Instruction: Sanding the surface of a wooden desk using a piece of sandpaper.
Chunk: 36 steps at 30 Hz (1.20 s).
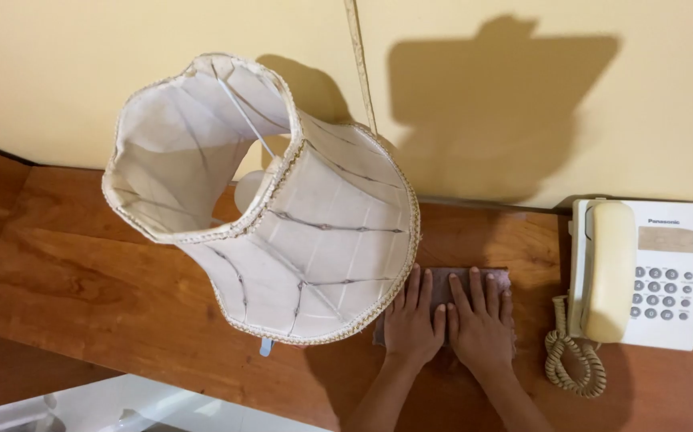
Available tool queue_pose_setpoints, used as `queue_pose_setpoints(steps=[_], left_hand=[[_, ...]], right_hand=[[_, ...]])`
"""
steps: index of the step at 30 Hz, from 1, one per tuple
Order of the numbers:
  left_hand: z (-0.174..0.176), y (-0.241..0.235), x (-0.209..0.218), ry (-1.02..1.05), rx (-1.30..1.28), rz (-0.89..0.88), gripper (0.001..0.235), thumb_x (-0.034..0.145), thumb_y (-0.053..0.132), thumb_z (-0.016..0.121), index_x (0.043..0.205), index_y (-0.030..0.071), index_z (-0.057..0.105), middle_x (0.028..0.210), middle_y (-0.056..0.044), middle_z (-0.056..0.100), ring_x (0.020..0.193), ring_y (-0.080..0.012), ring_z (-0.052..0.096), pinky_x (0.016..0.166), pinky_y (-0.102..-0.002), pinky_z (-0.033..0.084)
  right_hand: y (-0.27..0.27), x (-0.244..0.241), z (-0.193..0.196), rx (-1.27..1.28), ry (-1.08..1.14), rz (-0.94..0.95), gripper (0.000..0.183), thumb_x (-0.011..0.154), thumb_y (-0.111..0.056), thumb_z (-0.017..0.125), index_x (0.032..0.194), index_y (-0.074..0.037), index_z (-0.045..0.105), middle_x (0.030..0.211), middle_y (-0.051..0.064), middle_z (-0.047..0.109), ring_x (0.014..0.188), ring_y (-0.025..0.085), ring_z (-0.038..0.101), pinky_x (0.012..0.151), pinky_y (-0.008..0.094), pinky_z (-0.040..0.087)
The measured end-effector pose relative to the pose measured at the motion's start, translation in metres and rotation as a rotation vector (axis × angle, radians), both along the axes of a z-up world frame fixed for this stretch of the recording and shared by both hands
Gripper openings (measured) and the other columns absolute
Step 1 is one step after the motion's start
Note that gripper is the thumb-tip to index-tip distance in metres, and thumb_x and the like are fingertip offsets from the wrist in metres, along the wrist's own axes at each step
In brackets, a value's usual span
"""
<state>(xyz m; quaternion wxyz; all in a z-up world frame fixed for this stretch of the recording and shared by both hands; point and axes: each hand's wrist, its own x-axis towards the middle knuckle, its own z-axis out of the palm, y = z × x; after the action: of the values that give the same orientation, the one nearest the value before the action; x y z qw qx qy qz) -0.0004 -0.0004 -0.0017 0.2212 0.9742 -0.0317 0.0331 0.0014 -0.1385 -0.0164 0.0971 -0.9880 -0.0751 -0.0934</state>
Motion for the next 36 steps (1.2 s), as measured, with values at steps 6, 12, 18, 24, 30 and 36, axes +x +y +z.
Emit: queue_pose_setpoints(steps=[6, 12, 18, 24, 30, 36], left_hand=[[0.001, 0.002, 0.027, -0.086, -0.034, 0.024, 0.065, 0.095, 0.029, 0.05, 0.154, 0.001, 0.042, 0.155, -0.025, 0.046, 0.138, -0.048, 0.044, 0.114, -0.055, 0.032], [0.019, 0.008, 0.085, 0.141, -0.805, -0.078, 0.069, 0.104, 0.023, 0.024, 0.167, 0.018, -0.004, 0.164, -0.03, 0.026, 0.139, -0.0522, 0.042, 0.105, -0.06, 0.048], [-0.01, -0.023, 0.13, 0.046, -0.636, 0.014, 0.065, 0.104, 0.019, 0.031, 0.167, 0.013, 0.014, 0.173, -0.013, -0.007, 0.146, -0.0518, 0.029, 0.086, -0.055, 0.06], [-0.041, -0.048, 0.147, 0.001, -0.014, -0.006, 0.068, 0.1, 0.04, 0.041, 0.161, 0.011, 0.033, 0.168, -0.016, 0.026, 0.157, -0.0429, 0.01, 0.126, -0.057, 0.005], [-0.028, -0.076, 0.148, 0.084, 0.029, -0.113, 0.066, 0.102, 0.042, 0.034, 0.162, 0.015, 0.031, 0.172, -0.013, 0.022, 0.16, -0.0398, 0.009, 0.128, -0.055, 0.004], [-0.033, -0.084, 0.137, 0.029, 0.018, -0.24, 0.064, 0.103, 0.04, 0.034, 0.163, 0.017, 0.029, 0.173, -0.011, 0.022, 0.16, -0.0382, 0.014, 0.129, -0.055, 0.009]], right_hand=[[0.01, 0.026, 0.005, 0.012, -0.059, 0.0, 0.058, 0.098, -0.04, 0.047, 0.154, -0.024, 0.049, 0.165, 0.011, 0.042, 0.149, 0.038, 0.04, 0.119, 0.055, 0.03], [0.008, 0.084, -0.011, 0.072, 0.017, 0.036, 0.054, 0.108, -0.043, 0.033, 0.161, -0.034, 0.037, 0.167, 0.01, 0.034, 0.154, 0.039, 0.029, 0.123, 0.058, 0.019], [-0.007, 0.124, -0.018, 0.076, -0.159, 0.029, 0.05, 0.108, -0.037, 0.043, 0.156, -0.028, 0.049, 0.16, 0.009, 0.046, 0.147, 0.038, 0.042, 0.118, 0.059, 0.032], [-0.039, 0.128, -0.028, 0.129, 0.033, -0.058, 0.056, 0.107, -0.041, 0.041, 0.161, -0.027, 0.038, 0.169, 0.008, 0.033, 0.153, 0.039, 0.031, 0.123, 0.059, 0.023], [-0.065, 0.123, -0.038, 0.14, 0.07, -0.193, 0.06, 0.11, -0.045, 0.032, 0.166, -0.022, 0.031, 0.17, 0.015, 0.029, 0.155, 0.045, 0.023, 0.122, 0.062, 0.017], [-0.057, 0.099, -0.023, -0.077, -0.392, -0.292, 0.051, 0.111, -0.035, 0.043, 0.154, -0.013, 0.059, 0.157, 0.018, 0.053, 0.141, 0.041, 0.05, 0.104, 0.053, 0.048]])
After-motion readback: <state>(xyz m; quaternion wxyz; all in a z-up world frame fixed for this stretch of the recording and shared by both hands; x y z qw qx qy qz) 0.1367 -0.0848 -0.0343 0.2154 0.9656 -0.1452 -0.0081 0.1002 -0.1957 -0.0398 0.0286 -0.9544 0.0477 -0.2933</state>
